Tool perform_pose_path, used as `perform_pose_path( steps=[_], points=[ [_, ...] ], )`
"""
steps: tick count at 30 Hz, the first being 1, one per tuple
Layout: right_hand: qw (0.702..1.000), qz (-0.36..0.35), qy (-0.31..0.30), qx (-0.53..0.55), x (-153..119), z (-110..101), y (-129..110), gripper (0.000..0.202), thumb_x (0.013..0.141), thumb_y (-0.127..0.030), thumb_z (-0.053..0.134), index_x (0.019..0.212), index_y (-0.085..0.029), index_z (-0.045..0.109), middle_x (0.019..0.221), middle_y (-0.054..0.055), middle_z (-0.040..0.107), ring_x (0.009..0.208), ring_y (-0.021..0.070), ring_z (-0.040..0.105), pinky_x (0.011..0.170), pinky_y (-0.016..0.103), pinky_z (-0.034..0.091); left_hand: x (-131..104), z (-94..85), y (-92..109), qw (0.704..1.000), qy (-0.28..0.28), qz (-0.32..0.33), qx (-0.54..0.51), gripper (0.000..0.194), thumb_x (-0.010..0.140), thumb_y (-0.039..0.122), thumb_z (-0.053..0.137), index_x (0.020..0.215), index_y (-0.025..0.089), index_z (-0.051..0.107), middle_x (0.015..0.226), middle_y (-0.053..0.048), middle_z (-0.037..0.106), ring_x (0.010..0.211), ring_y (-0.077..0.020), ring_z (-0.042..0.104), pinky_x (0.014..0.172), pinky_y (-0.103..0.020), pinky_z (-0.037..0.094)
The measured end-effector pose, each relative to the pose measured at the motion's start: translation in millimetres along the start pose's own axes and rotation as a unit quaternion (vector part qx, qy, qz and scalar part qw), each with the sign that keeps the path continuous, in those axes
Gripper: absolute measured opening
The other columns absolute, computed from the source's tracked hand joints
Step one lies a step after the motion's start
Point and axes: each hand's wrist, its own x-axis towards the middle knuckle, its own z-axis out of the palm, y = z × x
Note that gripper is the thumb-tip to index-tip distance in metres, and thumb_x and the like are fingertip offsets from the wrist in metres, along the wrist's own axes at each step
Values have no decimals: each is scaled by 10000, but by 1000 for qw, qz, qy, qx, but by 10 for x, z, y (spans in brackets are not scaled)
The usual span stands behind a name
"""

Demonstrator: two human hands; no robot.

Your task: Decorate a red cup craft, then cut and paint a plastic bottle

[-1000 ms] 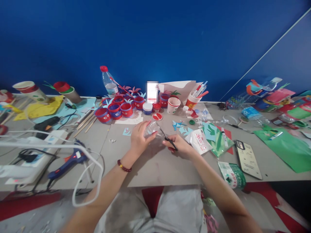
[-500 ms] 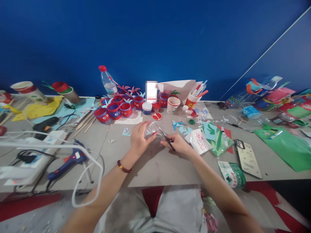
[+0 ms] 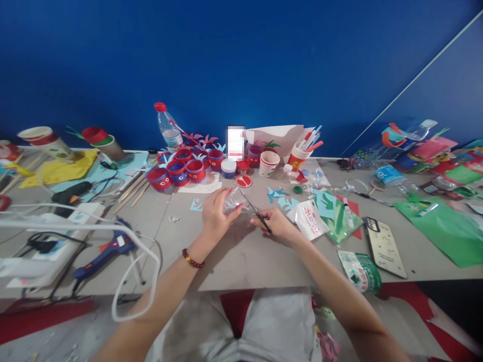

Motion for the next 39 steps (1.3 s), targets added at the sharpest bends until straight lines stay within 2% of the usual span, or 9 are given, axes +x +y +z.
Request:
perform_pose_path(
  steps=[6, 12, 39],
  points=[
    [1000, 13, -6, -21, 18, -14, 46, 406, 651, -548, 739, 678, -176, 577, 397, -87, 399, 316, 54, 305, 291, 187, 192, -2, 10, -26, 1000, 12, 15, 8, 446, 848, 438, 623, 1197, 173, 547, 1123, -123, 662, 1078, -254, 618, 924, -407, 491],
    [1000, -6, -17, 1, -11, 12, 30, 455, 679, -549, 716, 547, -198, 459, 369, -81, 403, 273, 54, 307, 267, 194, 197, -4, 24, -20, 999, 3, 15, 36, 459, 846, 497, 607, 1178, 180, 580, 1102, -122, 669, 1045, -258, 629, 908, -401, 493],
    [1000, -2, -4, 7, -97, 30, -114, 441, 648, -495, 762, 605, -197, 439, 438, -95, 344, 371, 42, 283, 353, 187, 181, 1, 15, -4, 989, 56, 92, 104, 479, 842, 450, 640, 1228, 174, 572, 1102, -128, 644, 1025, -246, 607, 883, -361, 437]
  ],
)
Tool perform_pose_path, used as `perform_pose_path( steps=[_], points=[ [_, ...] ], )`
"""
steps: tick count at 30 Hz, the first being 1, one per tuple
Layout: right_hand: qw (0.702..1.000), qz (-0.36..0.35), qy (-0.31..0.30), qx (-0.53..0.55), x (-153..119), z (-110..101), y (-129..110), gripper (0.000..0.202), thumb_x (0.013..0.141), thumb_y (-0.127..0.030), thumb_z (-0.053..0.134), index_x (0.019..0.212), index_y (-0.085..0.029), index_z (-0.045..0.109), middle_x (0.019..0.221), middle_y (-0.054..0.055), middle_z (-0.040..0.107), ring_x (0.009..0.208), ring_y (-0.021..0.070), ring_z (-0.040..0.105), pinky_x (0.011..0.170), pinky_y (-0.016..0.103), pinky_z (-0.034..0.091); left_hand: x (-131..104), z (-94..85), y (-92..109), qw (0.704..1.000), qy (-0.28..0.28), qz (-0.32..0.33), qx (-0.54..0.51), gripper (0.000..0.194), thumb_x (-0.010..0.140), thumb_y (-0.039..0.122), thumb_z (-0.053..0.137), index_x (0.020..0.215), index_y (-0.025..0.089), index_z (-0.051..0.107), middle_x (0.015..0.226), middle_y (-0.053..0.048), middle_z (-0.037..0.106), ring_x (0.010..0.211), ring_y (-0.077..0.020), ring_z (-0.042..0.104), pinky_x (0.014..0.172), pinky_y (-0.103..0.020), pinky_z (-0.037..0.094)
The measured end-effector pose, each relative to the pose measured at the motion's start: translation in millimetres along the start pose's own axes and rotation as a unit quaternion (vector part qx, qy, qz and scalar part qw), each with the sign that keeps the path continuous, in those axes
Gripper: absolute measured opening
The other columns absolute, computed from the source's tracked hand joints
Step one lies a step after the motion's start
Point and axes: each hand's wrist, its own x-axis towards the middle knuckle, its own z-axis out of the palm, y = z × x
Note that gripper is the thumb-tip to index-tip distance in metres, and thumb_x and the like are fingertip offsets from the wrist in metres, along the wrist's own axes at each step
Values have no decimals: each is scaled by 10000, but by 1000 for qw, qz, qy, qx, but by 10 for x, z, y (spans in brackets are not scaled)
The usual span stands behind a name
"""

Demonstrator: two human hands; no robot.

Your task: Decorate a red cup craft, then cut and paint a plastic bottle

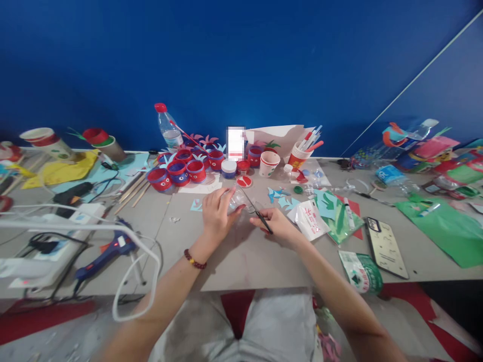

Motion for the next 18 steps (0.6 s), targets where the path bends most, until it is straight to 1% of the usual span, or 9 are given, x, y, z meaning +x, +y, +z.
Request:
perform_pose_path(
  steps=[5, 11, 14, 18],
  points=[
    [1000, 2, -3, 9, 16, -10, 39, 446, 645, -502, 763, 601, -199, 438, 442, -96, 338, 380, 45, 277, 358, 189, 200, 15, -12, -5, 999, -2, 11, -38, 485, 839, 388, 657, 1255, 165, 544, 1100, -128, 617, 1036, -243, 593, 895, -361, 477],
    [1000, 16, 20, 1, 42, -27, 68, 408, 604, -493, 784, 637, -189, 514, 463, -97, 324, 429, 51, 283, 388, 183, 253, 17, -7, -6, 999, -1, 13, -33, 472, 847, 386, 647, 1259, 181, 541, 1091, -119, 611, 1026, -244, 590, 887, -372, 491],
    [999, 15, 39, 3, 62, -18, 75, 407, 593, -488, 791, 626, -186, 519, 451, -97, 322, 424, 51, 294, 391, 184, 262, 18, -2, -14, 999, 5, 19, -29, 492, 836, 380, 662, 1263, 171, 536, 1095, -126, 610, 1031, -251, 589, 889, -379, 493],
    [999, 4, 39, -11, 73, -5, 62, 439, 622, -512, 768, 565, -187, 479, 384, -89, 337, 366, 51, 300, 357, 186, 225, 22, 5, -23, 1000, 8, 16, -24, 491, 832, 376, 666, 1261, 176, 534, 1099, -125, 608, 1030, -251, 594, 890, -380, 497]
  ],
)
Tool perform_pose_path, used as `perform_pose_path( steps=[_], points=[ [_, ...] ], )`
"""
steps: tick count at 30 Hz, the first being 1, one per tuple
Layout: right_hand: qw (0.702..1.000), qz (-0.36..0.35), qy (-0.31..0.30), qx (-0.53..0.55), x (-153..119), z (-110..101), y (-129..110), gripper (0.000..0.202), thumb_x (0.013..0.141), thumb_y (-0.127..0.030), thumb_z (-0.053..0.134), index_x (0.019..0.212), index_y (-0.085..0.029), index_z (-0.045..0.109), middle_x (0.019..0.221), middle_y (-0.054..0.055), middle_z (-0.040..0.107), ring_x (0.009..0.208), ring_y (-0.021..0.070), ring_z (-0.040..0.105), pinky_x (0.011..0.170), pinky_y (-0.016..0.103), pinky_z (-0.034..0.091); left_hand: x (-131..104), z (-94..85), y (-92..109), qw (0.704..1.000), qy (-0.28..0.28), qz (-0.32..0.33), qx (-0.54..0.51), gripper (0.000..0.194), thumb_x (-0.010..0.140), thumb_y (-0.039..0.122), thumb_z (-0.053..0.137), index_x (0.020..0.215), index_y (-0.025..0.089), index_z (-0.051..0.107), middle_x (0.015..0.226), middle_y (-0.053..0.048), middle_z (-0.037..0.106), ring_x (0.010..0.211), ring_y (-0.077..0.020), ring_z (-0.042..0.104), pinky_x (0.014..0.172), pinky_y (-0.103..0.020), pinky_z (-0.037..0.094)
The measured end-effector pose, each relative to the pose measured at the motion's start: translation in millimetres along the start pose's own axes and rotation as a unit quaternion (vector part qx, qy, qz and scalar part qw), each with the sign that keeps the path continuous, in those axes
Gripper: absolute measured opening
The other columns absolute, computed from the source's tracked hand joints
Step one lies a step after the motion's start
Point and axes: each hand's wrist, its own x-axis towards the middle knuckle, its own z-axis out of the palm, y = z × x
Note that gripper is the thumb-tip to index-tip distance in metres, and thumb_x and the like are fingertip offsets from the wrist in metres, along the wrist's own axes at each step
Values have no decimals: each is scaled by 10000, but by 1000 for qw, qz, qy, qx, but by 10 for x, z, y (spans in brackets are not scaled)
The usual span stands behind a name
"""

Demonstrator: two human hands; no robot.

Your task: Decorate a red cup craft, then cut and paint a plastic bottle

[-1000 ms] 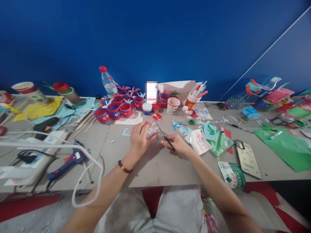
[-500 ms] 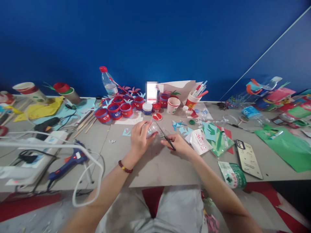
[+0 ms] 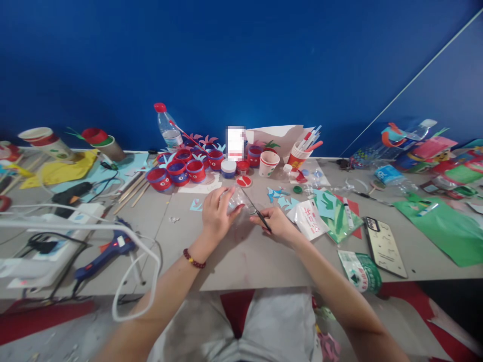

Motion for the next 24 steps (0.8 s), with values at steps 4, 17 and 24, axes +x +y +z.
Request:
perform_pose_path(
  steps=[4, 17, 24],
  points=[
    [999, -19, 3, -26, 7, -3, 13, 433, 671, -535, 729, 568, -183, 498, 353, -68, 398, 308, 54, 308, 318, 191, 196, 17, -12, 22, 1000, -3, -12, -11, 478, 837, 361, 659, 1263, 186, 531, 1105, -123, 603, 1043, -247, 597, 904, -381, 501],
    [999, -6, -39, 20, -19, -26, 13, 407, 657, -505, 753, 624, -195, 491, 437, -92, 358, 356, 49, 296, 323, 183, 206, 17, -42, 49, 992, -38, -94, -81, 491, 824, 351, 653, 1261, 187, 501, 1182, -126, 620, 1121, -255, 590, 968, -425, 495],
    [999, 4, -33, 9, -71, -20, -45, 390, 631, -482, 771, 664, -194, 511, 517, -90, 315, 459, 54, 275, 382, 172, 233, 51, -59, 32, 991, -36, -90, -90, 457, 832, 338, 646, 1242, 183, 514, 1171, -125, 608, 1124, -250, 587, 971, -427, 498]
  ],
)
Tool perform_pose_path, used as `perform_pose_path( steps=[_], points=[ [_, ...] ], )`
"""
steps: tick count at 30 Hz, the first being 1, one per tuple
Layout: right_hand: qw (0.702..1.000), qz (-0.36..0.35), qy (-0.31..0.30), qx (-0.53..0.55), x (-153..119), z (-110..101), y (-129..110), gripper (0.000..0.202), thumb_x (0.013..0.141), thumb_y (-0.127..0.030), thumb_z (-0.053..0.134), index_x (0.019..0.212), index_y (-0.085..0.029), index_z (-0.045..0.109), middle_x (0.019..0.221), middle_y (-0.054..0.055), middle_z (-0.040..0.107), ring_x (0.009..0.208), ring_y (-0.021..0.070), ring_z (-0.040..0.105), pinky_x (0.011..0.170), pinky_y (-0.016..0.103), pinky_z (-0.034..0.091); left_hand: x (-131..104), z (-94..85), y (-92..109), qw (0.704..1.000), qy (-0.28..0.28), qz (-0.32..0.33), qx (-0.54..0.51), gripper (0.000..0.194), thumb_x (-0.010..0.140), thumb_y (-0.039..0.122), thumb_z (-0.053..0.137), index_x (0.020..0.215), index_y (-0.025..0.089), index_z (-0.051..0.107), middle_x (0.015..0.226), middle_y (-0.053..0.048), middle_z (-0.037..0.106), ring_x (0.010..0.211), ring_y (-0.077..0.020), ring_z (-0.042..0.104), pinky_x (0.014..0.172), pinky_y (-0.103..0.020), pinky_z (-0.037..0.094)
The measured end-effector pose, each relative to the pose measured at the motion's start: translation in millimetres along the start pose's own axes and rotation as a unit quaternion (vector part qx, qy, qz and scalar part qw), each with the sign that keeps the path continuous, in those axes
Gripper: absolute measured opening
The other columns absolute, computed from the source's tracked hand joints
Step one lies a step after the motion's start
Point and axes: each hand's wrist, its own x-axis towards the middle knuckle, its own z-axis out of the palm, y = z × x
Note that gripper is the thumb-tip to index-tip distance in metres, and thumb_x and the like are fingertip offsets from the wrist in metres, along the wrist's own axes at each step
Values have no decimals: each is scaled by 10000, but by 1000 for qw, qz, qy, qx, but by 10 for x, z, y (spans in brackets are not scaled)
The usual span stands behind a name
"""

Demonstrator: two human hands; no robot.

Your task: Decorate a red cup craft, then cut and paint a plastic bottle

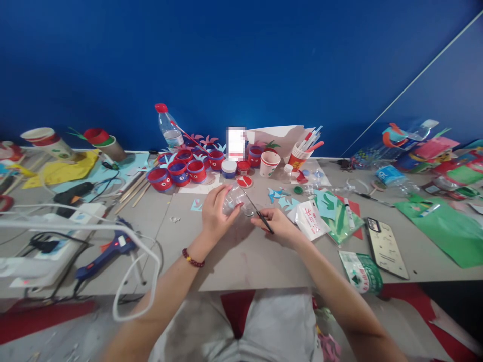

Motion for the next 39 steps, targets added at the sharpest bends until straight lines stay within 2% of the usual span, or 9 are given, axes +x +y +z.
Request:
perform_pose_path(
  steps=[7, 16, 21, 27, 34, 39],
  points=[
    [1000, -4, 12, -14, -6, -8, -11, 384, 618, -489, 766, 661, -191, 529, 533, -75, 339, 475, 68, 331, 390, 183, 280, -33, 19, 1, 999, -13, 37, 4, 463, 833, 344, 661, 1249, 194, 521, 1175, -122, 623, 1118, -250, 599, 962, -422, 507],
    [1000, 10, 10, -18, 28, -32, 12, 447, 594, -506, 773, 616, -194, 453, 505, -91, 299, 472, 54, 302, 408, 177, 295, -54, 32, -21, 1000, -16, 22, 2, 462, 840, 368, 653, 1255, 199, 540, 1178, -120, 628, 1123, -251, 599, 965, -423, 505],
    [1000, 8, 2, -10, 41, -40, 27, 442, 611, -507, 767, 608, -191, 458, 488, -97, 295, 454, 48, 268, 404, 181, 262, -57, 44, -37, 999, 0, 36, 4, 464, 836, 351, 662, 1254, 196, 536, 1170, -122, 624, 1111, -247, 600, 957, -417, 507],
    [1000, 12, 14, 6, 61, -21, 52, 420, 607, -493, 778, 620, -190, 486, 471, -95, 332, 451, 53, 297, 419, 183, 269, -43, 34, -26, 999, 4, 38, 7, 464, 832, 339, 666, 1253, 200, 529, 1167, -122, 622, 1111, -250, 600, 956, -416, 508],
    [1000, 1, 9, -1, 86, -29, 68, 439, 637, -518, 758, 568, -193, 471, 382, -91, 350, 341, 49, 293, 347, 198, 181, -35, 29, -30, 999, 8, 45, 20, 480, 827, 344, 672, 1258, 203, 516, 1168, -129, 616, 1106, -255, 607, 948, -427, 512],
    [1000, -11, -6, -5, 86, -29, 100, 435, 674, -554, 715, 596, -199, 477, 397, -80, 412, 297, 57, 312, 294, 201, 195, -33, 26, -27, 999, -5, 28, 20, 459, 840, 370, 654, 1247, 203, 525, 1175, -130, 617, 1113, -260, 605, 955, -437, 510]
  ],
)
